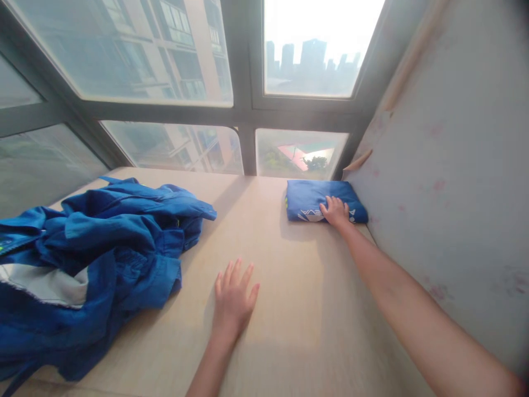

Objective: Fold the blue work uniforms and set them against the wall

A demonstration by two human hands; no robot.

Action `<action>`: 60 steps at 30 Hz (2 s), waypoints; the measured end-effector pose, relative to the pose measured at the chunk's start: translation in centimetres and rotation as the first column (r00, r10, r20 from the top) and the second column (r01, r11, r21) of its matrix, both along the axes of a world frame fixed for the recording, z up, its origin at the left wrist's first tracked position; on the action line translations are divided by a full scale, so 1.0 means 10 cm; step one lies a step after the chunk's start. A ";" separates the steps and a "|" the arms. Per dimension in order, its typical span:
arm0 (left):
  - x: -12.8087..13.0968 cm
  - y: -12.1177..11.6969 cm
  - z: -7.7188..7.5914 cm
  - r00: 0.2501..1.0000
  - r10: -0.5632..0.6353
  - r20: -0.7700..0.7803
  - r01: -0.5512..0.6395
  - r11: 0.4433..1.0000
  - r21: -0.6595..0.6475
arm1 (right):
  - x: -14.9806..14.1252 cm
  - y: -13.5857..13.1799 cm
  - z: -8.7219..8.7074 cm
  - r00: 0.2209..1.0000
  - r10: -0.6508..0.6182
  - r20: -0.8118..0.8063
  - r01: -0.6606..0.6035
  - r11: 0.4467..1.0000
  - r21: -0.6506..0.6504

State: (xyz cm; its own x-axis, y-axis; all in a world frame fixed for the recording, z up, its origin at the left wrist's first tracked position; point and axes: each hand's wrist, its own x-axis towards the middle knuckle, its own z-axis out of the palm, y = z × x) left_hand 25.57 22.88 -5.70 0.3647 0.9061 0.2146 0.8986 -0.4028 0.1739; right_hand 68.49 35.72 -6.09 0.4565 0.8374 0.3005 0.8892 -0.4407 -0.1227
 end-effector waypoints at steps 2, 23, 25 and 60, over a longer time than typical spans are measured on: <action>0.00 -0.01 0.01 1.000 -0.001 -0.001 0.001 1.000 -0.002 | 0.01 0.03 -0.09 0.999 -0.024 -0.021 0.025 0.999 0.045; -0.04 -0.01 -0.05 0.997 0.000 0.083 -0.002 0.999 0.035 | -1.58 -1.11 0.04 0.992 0.082 -0.099 -0.066 0.986 0.154; -0.05 -0.02 -0.03 0.993 -0.049 0.107 0.045 0.998 0.039 | -1.75 -1.28 0.06 0.987 0.124 -0.101 -0.105 0.979 0.174; -0.28 -0.27 1.49 0.483 0.056 0.874 0.115 0.985 -0.127 | -1.45 -2.08 1.52 0.923 0.382 0.050 -0.372 0.850 0.372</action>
State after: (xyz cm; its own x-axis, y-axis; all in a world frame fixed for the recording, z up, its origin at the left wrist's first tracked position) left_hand 22.76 20.20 9.24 0.0942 0.9479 0.3043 0.2365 -0.3182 0.9180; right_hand 54.02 14.93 9.08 0.1400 0.7774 0.6132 0.9723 0.0091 -0.2335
